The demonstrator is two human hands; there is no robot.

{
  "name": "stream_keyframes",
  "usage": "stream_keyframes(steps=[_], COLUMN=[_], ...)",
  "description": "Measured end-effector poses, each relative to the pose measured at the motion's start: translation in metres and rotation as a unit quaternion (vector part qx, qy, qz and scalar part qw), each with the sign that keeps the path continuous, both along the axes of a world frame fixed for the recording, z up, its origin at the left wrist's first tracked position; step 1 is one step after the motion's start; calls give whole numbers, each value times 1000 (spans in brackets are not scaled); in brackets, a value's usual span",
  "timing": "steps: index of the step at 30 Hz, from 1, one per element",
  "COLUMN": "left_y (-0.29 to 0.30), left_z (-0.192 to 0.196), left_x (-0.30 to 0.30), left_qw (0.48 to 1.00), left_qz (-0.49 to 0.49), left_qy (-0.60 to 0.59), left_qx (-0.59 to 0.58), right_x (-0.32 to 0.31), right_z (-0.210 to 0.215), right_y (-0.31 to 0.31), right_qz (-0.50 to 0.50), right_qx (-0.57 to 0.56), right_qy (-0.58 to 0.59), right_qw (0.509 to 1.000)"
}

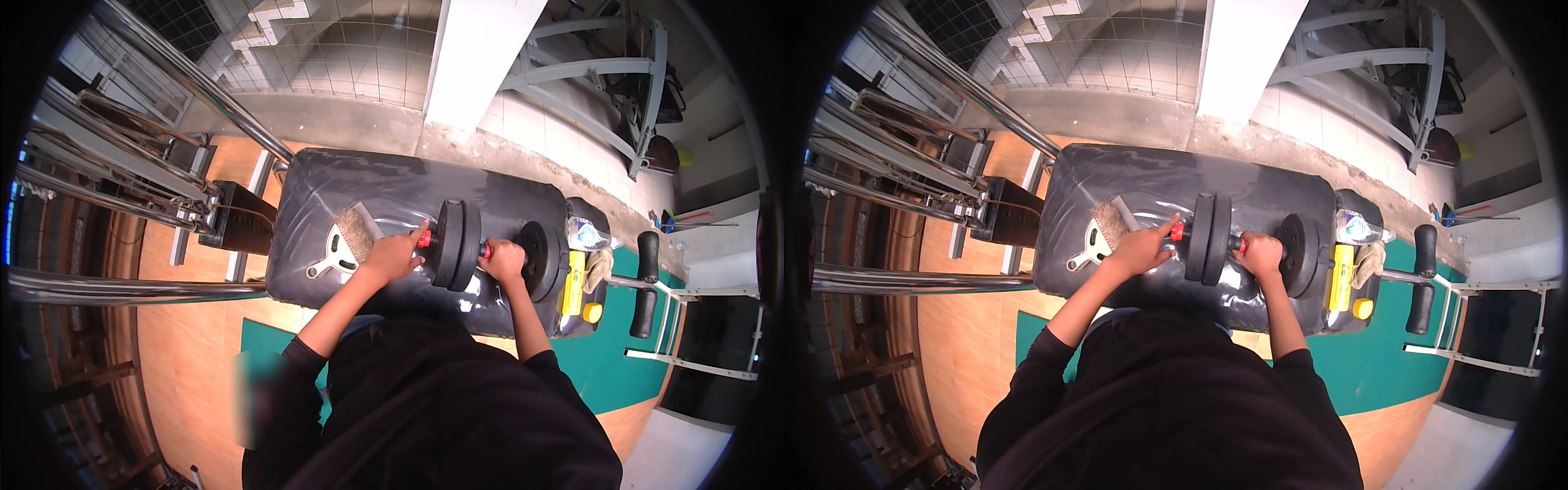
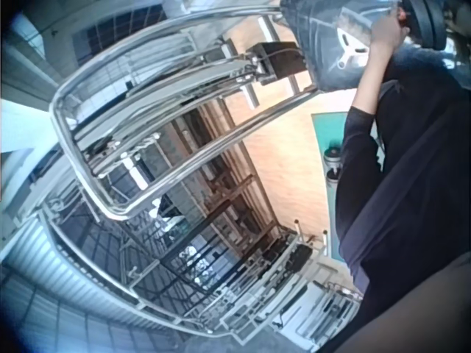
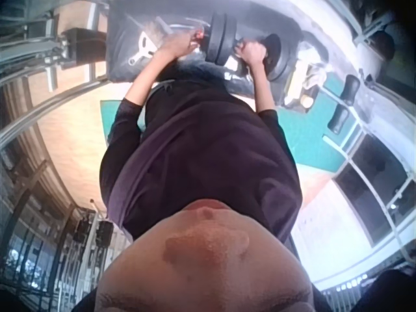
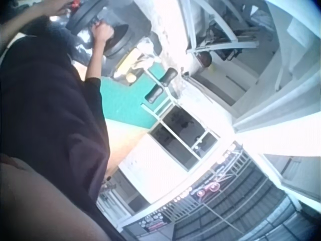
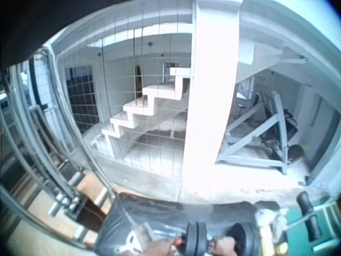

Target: The person wipes a weight plate with a cloth, then assembles a dumbbell by sliding weight plates onto a bar and securing them with collars. The completed dumbbell is placed on the floor.

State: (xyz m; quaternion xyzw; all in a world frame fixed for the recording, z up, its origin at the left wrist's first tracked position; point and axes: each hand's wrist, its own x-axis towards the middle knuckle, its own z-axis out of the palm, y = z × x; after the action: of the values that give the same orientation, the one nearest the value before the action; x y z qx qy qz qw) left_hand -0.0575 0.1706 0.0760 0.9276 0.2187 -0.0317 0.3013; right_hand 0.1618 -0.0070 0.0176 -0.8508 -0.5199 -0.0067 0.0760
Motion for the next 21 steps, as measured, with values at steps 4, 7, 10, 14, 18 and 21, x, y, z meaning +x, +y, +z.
stream_keyframes(steps=[4,7,10,14,18,21], left_y=[7,4,-3,-3,-3,-8], left_z=[12,12,11,-34,-10,-1], left_x=[0,1,7,-7,1,6], left_qw=[937,984,998,975,973,999], left_qz=[-154,-78,30,-160,-145,-15], left_qy=[257,128,-16,130,117,9], left_qx=[-179,-92,-52,-87,-136,-29], right_x=[0,0,0,-1,0,-1], right_z=[-1,0,0,2,-1,0], right_y=[3,1,2,4,1,2], right_qz=[-6,-4,-15,-5,-5,-11], right_qx=[14,11,3,2,2,-1], right_qy=[13,25,17,16,14,10], right_qw=[1000,1000,1000,1000,1000,1000])
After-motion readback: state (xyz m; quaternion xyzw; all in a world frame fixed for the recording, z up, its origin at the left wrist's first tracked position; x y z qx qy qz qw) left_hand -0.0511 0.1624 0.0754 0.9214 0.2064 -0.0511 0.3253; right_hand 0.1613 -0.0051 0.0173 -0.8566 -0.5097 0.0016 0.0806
